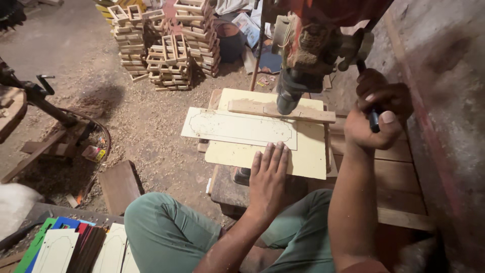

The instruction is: The person operates a drill press to drill holes into a small rectangular piece of wood. They hold the wood steady with one hand and lower the drill with the other, repeating the process multiple times.

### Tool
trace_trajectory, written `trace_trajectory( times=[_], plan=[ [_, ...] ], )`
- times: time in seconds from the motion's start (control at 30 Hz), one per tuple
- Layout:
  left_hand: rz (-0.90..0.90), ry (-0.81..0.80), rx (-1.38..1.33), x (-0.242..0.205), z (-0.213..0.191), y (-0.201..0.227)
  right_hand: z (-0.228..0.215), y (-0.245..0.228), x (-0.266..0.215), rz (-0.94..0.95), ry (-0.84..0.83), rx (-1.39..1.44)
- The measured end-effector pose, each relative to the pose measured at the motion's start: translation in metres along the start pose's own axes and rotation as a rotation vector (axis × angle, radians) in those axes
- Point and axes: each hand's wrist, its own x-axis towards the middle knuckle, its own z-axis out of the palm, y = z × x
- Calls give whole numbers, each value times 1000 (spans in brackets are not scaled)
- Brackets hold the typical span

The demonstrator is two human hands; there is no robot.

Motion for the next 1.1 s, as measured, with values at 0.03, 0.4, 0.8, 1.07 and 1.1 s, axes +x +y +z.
trace_trajectory(
  times=[0.03, 0.4, 0.8, 1.07, 1.1],
  plan=[
    [6, 0, 37, 0, 0, 0, -4, 3, 1, -8, 18, -7],
    [18, 6, 208, 2, -9, 2, -56, 14, 99, 354, 92, -193],
    [58, 725, 87, -100, -74, -114, -26, 15, 48, 341, 134, -196],
    [-766, 460, 386, -212, -157, -223, 37, 28, -169, 1004, -166, -169],
    [-824, 326, 424, -226, -159, -240, 40, 28, -191, 1071, -199, -161]
  ],
)
